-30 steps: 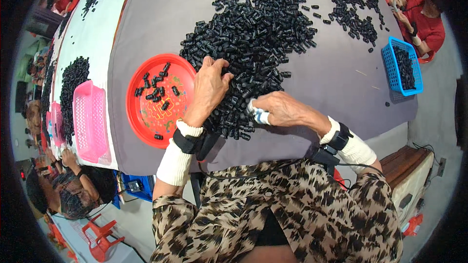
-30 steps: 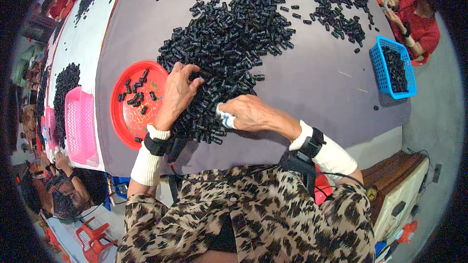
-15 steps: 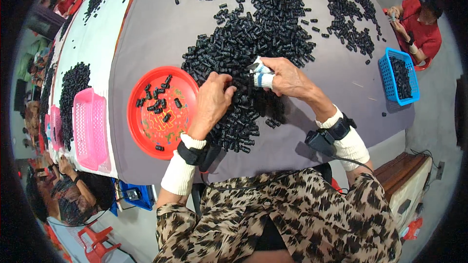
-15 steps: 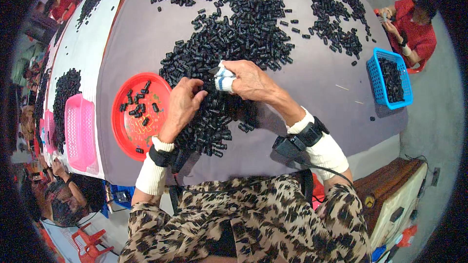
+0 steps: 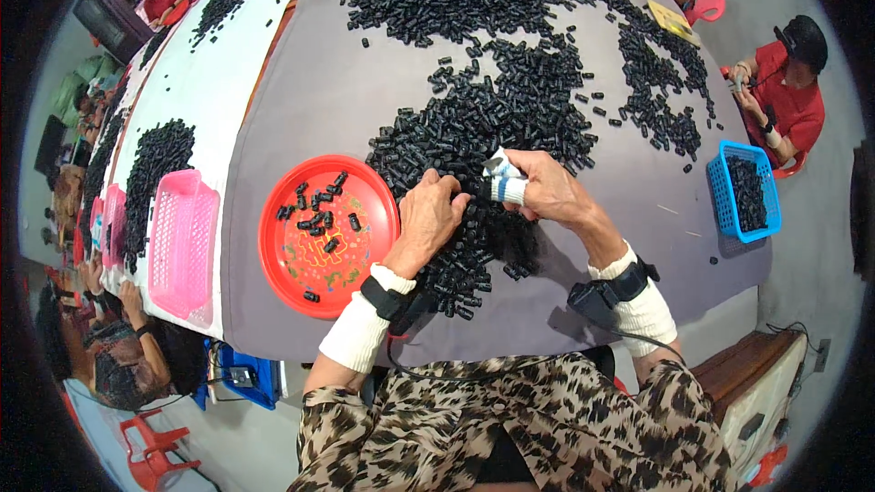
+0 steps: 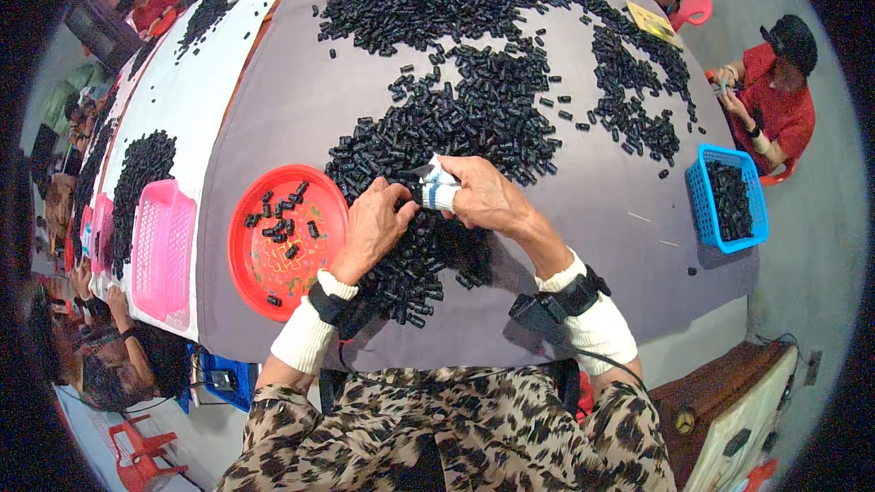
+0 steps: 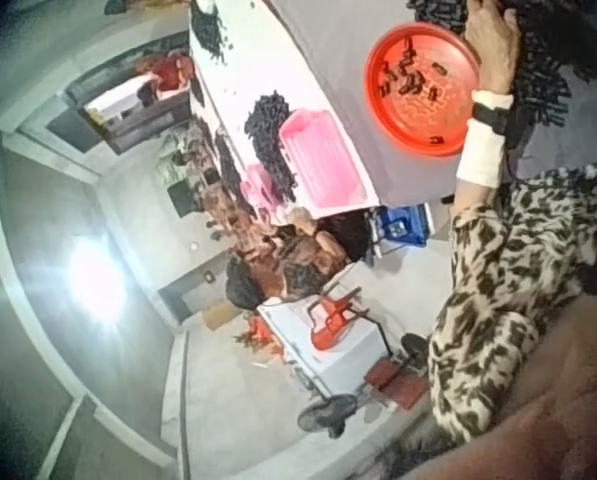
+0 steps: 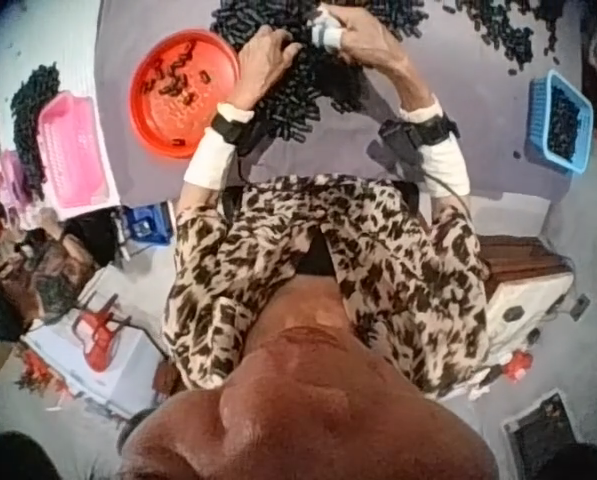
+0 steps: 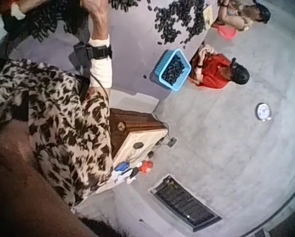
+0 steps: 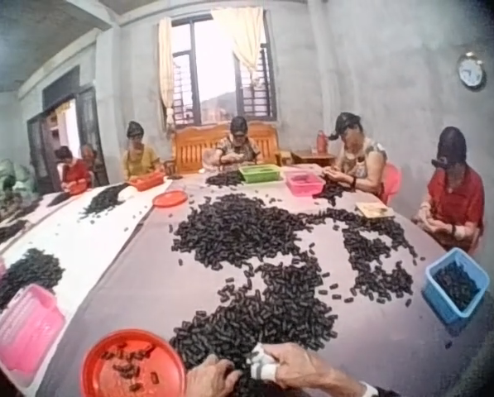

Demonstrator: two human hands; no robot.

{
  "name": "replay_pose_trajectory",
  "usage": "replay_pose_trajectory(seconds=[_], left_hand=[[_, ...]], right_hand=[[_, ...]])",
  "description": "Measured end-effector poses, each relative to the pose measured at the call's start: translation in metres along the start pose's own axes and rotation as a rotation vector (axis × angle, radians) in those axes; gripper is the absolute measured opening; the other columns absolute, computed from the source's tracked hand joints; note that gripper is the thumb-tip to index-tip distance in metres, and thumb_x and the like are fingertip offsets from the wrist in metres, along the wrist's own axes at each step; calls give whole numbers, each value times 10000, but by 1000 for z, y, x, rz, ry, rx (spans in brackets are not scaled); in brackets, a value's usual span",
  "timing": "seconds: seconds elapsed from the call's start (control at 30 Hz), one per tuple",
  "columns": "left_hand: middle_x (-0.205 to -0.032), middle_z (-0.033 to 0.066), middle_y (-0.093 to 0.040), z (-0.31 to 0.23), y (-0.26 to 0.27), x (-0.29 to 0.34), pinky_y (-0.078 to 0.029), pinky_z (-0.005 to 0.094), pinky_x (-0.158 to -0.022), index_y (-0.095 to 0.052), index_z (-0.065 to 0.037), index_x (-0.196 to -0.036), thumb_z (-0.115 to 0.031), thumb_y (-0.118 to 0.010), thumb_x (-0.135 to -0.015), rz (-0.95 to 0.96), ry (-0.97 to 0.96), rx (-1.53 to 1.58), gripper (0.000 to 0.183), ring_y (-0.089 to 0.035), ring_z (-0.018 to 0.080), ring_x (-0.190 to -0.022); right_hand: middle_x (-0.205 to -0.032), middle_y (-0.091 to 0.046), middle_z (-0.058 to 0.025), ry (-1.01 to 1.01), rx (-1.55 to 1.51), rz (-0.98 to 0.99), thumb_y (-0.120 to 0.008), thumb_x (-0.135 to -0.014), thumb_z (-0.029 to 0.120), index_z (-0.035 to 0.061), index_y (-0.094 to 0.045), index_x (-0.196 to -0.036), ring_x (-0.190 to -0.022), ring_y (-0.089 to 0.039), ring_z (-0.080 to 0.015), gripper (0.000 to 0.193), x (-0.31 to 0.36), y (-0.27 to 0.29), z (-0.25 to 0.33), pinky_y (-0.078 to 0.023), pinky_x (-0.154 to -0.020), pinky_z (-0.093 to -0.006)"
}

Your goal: Sorting and grouping small black plastic components at a work table in a manufacturing facility.

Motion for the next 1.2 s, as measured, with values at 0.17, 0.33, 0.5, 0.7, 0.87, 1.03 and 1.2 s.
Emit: replay_pose_trajectory(seconds=[0.17, 0.33, 0.5, 0.7, 0.87, 1.03, 1.2], left_hand=[[-711, 87, -553, 7, 4, 3, -454, 329, -580, -623, -25, -820, -157, -646, -763, -54, -27, 77, 146, -567, 222, -635], [-708, 10, -583, 3, 38, -1, -448, 218, -581, -623, -7, -898, -89, -583, -842, 66, 257, 1083, 107, -543, 80, -626], [-769, 31, -597, -10, 84, -6, -469, 224, -613, -596, 15, -989, -119, -586, -858, -51, 208, 1577, 187, -569, 105, -669], [-846, 30, -594, -29, 112, 2, -460, 199, -655, -583, 24, -1021, -108, -579, -862, -114, 153, 1601, 206, -554, 83, -726], [-895, 28, -585, -35, 127, 9, -453, 189, -725, -573, 25, -1061, -105, -556, -877, -130, 153, 1573, 226, -535, 62, -774], [-924, 52, -596, -39, 132, 12, -462, 214, -746, -562, 26, -1081, -98, -545, -881, -140, 100, 1628, 236, -550, 88, -821], [-939, 70, -601, -38, 129, 11, -455, 234, -775, -556, 26, -1092, -95, -544, -880, -121, 83, 1690, 244, -557, 114, -861]], right_hand=[[-579, -512, 10, 4, -48, -21, -503, -805, 130, 88, -564, -831, -411, -436, -38, 78, 0, 5, -6, -312, -367, -183], [-572, -490, 13, -13, -55, -51, -520, -783, 92, 71, -548, -831, -426, -423, -55, 59, 1, 5, 4, -325, -388, -214], [-594, -503, 28, 192, -76, -10, -605, -778, 114, 57, -573, -846, -452, -422, -39, 94, -2, -5, 57, -327, -402, -213], [-657, -520, 34, 354, -72, 2, -709, -722, 154, 32, -583, -840, -622, -436, -42, 212, -5, -24, 97, -386, -542, -221], [-654, -495, 49, 353, -42, 4, -709, -720, 151, 27, -578, -835, -612, -419, -37, 213, -4, -29, 108, -376, -537, -220], [-651, -482, 69, 315, -66, 37, -724, -712, 154, 42, -580, -830, -597, -408, -25, 217, -5, -34, 109, -355, -521, -206], [-645, -487, 67, 318, -97, 71, -714, -728, 160, 38, -577, -831, -590, -408, -23, 210, -5, -38, 112, -358, -516, -207]])
Point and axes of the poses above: each hand's wrist, its own x-axis away from the middle knuckle, its own y-axis out of the back of the hand, z = x × y, the point moved 6 cm from there along -x, towards the middle knuckle
